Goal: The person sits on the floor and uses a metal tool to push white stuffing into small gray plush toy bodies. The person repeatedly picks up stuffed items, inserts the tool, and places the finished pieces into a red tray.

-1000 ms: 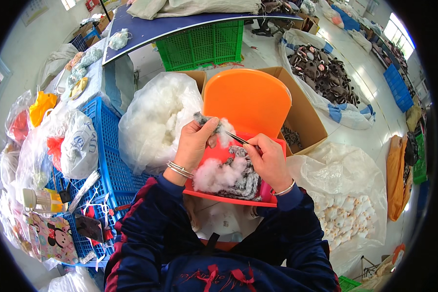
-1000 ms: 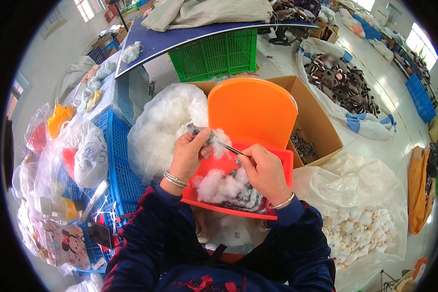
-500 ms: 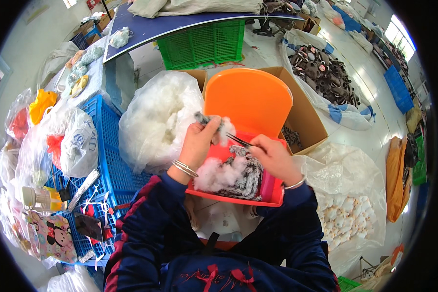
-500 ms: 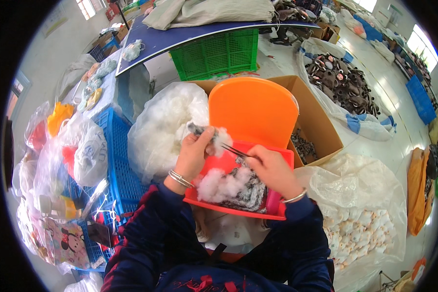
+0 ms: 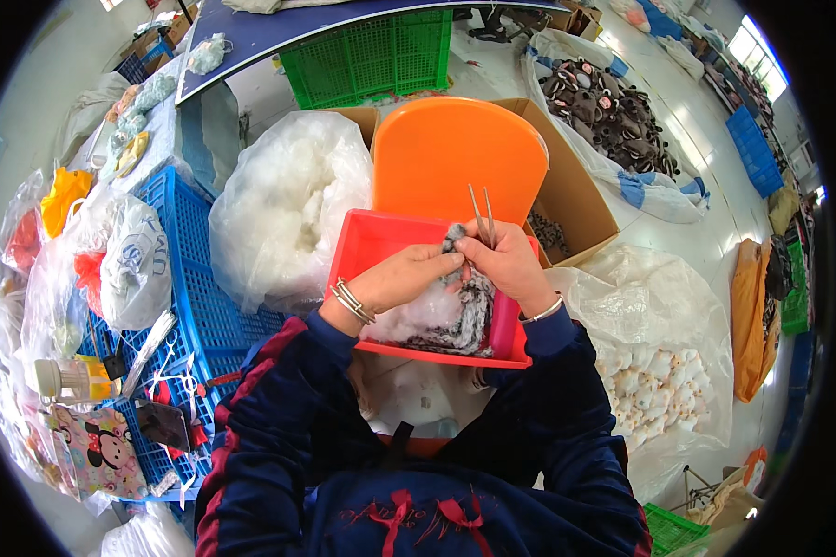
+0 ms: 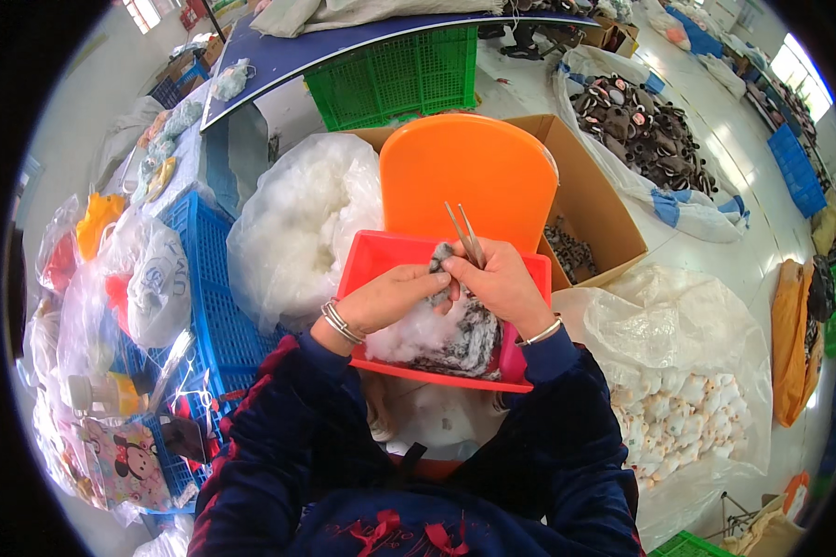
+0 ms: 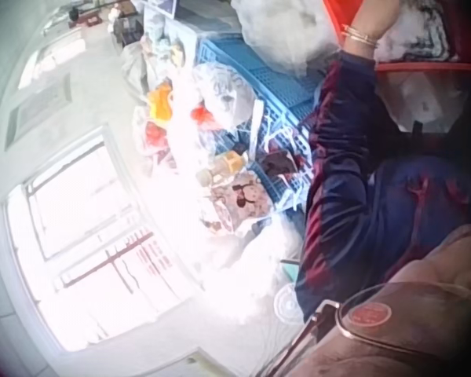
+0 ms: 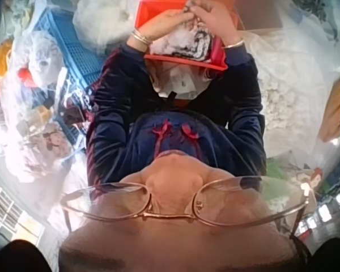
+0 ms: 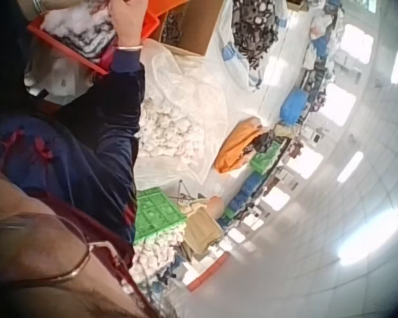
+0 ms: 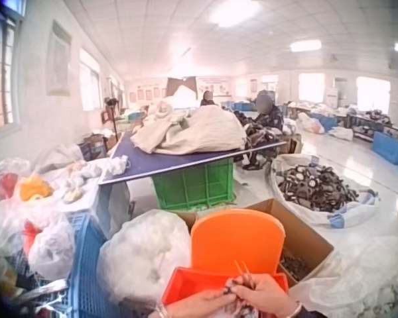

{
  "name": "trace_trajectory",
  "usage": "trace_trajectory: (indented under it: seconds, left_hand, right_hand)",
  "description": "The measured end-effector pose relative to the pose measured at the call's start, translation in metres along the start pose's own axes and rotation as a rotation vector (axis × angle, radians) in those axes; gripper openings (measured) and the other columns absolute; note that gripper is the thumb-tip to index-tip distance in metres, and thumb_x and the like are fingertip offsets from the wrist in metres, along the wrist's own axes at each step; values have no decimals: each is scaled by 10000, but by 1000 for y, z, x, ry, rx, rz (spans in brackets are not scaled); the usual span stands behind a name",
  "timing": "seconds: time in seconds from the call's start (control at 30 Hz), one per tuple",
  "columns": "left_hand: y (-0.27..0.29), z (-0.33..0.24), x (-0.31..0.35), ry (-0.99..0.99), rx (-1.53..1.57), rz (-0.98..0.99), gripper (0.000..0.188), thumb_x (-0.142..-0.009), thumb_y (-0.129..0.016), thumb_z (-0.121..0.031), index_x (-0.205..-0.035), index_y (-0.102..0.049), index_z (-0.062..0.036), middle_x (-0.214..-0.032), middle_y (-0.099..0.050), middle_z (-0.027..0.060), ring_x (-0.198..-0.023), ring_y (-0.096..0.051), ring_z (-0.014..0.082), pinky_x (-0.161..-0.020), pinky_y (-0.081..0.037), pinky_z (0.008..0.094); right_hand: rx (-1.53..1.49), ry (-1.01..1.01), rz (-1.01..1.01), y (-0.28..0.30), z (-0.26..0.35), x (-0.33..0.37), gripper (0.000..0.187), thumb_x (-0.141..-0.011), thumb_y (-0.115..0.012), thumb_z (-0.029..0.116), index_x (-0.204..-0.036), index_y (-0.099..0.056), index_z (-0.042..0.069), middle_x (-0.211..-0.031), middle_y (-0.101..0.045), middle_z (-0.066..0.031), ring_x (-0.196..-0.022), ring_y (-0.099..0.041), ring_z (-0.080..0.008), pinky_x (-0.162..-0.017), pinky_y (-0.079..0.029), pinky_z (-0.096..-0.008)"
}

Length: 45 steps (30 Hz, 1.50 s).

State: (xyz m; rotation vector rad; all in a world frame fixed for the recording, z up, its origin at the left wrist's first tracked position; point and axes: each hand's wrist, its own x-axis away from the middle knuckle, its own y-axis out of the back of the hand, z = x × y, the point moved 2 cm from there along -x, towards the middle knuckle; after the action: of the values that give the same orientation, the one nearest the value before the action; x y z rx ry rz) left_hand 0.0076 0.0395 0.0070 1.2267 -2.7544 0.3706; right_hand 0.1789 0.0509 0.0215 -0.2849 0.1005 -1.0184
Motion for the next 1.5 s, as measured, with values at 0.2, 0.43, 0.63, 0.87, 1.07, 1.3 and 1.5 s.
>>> trace_trajectory:
  seconds: [0.2,0.43,0.63,0.87,1.07,1.3,1.5]
  left_hand:
    - [-2,-7,5,-84,-13,-40,358,-1033,-432,-311,-974,-632,-20,-889,-590,9,-859,-529,105,-837,-434,262]
    - [3,-8,5,-14,30,-14,328,-1021,-441,-266,-964,-638,-10,-960,-622,19,-906,-538,106,-859,-434,253]
    - [0,1,3,24,-9,-58,284,-995,-443,-225,-964,-633,-16,-936,-615,19,-922,-541,106,-886,-425,252]
    - [-1,-3,10,-68,-352,29,255,-973,-454,-207,-938,-620,-17,-943,-616,39,-935,-549,127,-888,-429,266]
    - [-4,-8,17,-110,-427,-43,330,-1018,-463,-299,-1108,-595,-10,-1066,-607,62,-1030,-540,134,-929,-434,304]
    - [-20,11,-2,-104,-61,-58,330,-1020,-483,-307,-1116,-589,-9,-995,-580,1,-968,-518,86,-902,-434,250]
    - [-21,41,6,-53,-521,-40,310,-986,-483,-305,-957,-598,-19,-772,-630,135,-691,-587,286,-756,-492,352]
  right_hand:
    - [56,-43,-30,8,-15,-5,193,-996,-539,194,-1035,-616,21,-760,-609,11,-599,-535,-37,-538,-412,-181]
    - [-32,-97,-57,-2,-1,-3,226,-990,-558,211,-1023,-666,15,-698,-615,2,-519,-452,-28,-483,-339,-180]
    - [153,97,-322,3,-7,-7,148,-943,-618,135,-956,-667,-4,-716,-589,12,-518,-424,-34,-474,-323,-185]
    - [-19,154,-499,39,0,0,155,-938,-640,164,-912,-659,13,-663,-535,21,-525,-411,-24,-459,-303,-189]
    - [-39,207,-504,46,2,3,154,-940,-642,169,-922,-671,19,-689,-564,10,-529,-436,-29,-466,-319,-181]
    - [23,175,-524,30,-6,-2,137,-957,-612,162,-926,-649,35,-682,-560,20,-505,-416,-26,-453,-312,-184]
    - [-73,348,-655,87,6,5,147,-975,-585,169,-920,-631,41,-670,-551,30,-477,-390,-23,-437,-304,-186]
